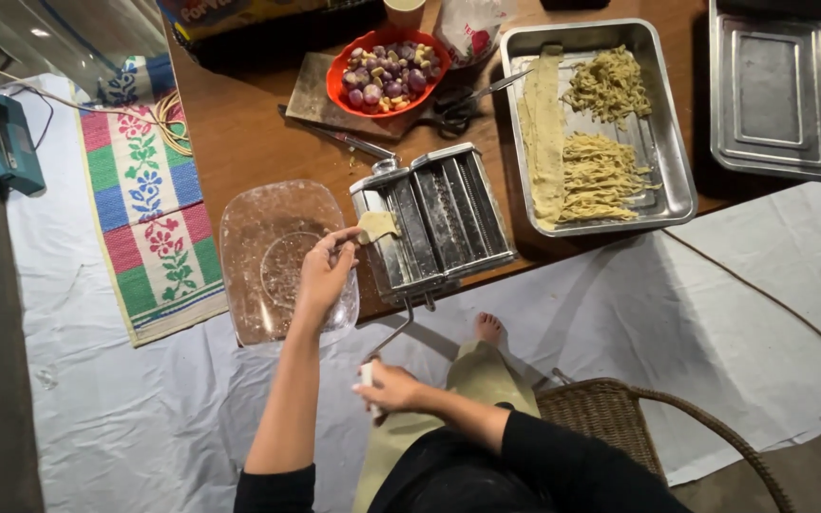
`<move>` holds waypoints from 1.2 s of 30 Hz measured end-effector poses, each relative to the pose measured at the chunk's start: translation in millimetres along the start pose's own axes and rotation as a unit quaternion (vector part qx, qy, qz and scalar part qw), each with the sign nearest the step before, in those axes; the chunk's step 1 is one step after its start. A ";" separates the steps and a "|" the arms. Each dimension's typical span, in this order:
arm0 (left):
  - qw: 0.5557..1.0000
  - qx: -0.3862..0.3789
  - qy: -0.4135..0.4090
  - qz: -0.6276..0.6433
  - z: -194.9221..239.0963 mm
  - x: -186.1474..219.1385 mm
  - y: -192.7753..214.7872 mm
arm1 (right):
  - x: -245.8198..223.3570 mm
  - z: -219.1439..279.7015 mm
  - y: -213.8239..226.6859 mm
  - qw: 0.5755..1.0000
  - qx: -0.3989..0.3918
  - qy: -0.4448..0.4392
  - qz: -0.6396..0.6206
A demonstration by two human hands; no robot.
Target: The person feeds sheets of dough through a manual pasta machine to cut them into noodles. They repeatedly crank the handle, guide the dough, and place the resulting pasta strands onto a metal tray.
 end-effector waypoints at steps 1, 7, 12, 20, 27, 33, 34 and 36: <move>0.998 0.008 0.063 -0.008 3.2 5.3 -3.7 | -18.2 5.2 -7.7 0.995 -0.041 -0.045 -0.084; 0.992 -0.003 0.121 -0.022 12.6 21.8 -9.1 | -102.7 50.1 -11.1 0.961 -0.127 0.045 -0.241; 0.996 -0.032 0.064 -0.051 1.6 9.3 -4.2 | -111.4 90.2 32.4 0.958 -0.117 0.039 -0.259; 0.984 -0.036 0.162 -0.061 11.1 4.6 -5.2 | -75.6 141.5 116.3 0.942 -0.087 0.018 -0.322; 0.987 -0.040 0.151 -0.048 11.9 0.7 -8.9 | -16.7 144.2 150.8 0.956 0.013 -0.062 -0.285; 0.996 -0.006 0.067 0.052 -7.4 -27.3 0.7 | 79.3 107.7 161.8 0.967 0.145 -0.050 -0.202; 0.994 -0.002 0.076 0.074 -9.6 -35.3 0.6 | 81.4 105.2 162.5 0.972 0.169 -0.055 -0.152; 0.992 0.002 0.086 0.097 -10.1 -40.3 -0.3 | 85.7 99.6 150.8 0.974 0.191 -0.061 -0.102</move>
Point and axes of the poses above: each hand's wrist, its own z-axis away from the middle knuckle, its own y-axis out of the back of the hand, x = y × z, the point moved 10 cm from there along -z, towards the middle knuckle, and after that the axes turned 9 degrees about z, right-handed, at the moved point
